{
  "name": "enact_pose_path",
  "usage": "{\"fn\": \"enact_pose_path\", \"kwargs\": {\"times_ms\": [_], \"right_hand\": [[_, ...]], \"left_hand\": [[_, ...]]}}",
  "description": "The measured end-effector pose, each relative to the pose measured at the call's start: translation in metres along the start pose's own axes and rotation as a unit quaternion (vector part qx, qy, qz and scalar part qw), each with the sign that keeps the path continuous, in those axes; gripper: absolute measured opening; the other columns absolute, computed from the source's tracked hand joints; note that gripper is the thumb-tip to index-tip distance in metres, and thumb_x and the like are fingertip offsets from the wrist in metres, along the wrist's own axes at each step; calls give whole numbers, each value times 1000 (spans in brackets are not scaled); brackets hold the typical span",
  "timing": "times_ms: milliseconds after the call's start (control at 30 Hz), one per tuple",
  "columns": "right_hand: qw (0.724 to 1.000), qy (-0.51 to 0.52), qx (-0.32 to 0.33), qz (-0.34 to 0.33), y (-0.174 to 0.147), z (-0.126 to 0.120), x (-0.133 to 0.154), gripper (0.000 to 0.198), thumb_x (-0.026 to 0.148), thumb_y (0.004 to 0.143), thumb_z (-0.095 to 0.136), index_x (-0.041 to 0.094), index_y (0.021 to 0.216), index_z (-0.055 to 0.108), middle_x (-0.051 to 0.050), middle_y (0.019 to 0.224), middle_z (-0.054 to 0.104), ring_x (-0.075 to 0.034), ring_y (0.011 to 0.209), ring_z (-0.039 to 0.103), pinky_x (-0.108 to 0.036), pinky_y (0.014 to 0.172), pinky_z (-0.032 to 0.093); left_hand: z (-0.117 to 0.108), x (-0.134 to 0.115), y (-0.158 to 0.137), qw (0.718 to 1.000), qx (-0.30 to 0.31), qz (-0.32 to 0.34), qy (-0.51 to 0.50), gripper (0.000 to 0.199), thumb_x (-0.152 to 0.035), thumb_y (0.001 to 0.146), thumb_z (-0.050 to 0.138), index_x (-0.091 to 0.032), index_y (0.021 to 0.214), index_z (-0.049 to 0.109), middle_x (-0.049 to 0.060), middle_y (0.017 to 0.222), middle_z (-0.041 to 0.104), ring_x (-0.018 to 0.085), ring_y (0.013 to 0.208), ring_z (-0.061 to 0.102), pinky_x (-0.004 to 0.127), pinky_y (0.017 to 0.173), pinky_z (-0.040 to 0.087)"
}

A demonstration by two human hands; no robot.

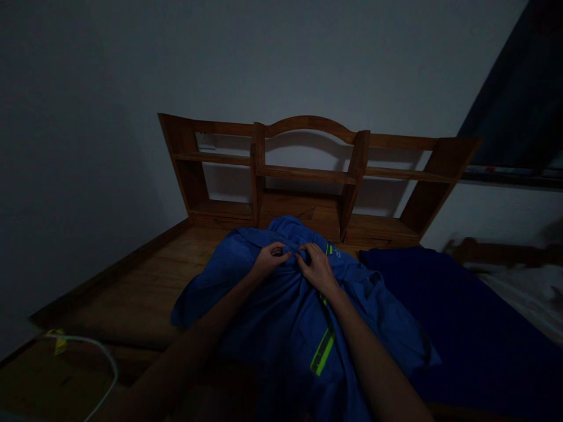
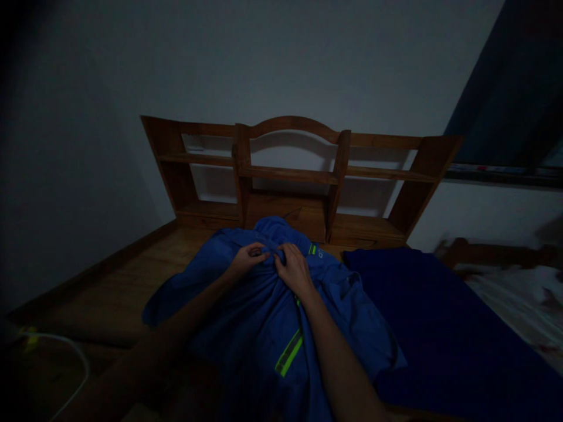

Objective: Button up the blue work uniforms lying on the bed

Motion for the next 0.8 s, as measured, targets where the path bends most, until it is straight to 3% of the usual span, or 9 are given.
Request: {"fn": "enact_pose_path", "kwargs": {"times_ms": [233,633,800], "right_hand": [[1000,13,16,-15,0,-2,5,14,25,88,48,21,98,56,-6,94,61,-20,94,55,-35,86,45],[1000,24,11,-8,-1,-2,3,14,24,87,48,21,98,57,-6,94,62,-20,94,57,-35,85,45],[1000,15,5,0,0,-2,4,15,23,87,47,21,97,57,-6,93,62,-19,93,57,-33,84,45]], "left_hand": [[-2,2,2,997,-8,59,53,21,-27,64,70,-16,80,63,1,77,64,14,76,59,24,74,46],[-1,1,0,997,9,65,29,29,-30,65,71,-17,89,62,3,87,64,16,88,60,27,80,47],[-1,2,-1,992,4,89,84,36,-31,69,68,-19,102,62,4,92,64,17,89,60,27,79,48]]}}
Point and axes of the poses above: each hand's wrist, its own y-axis towards the middle knuckle, its own z-axis out of the palm, x = y × z, the point moved 2 cm from there along y, towards the middle knuckle
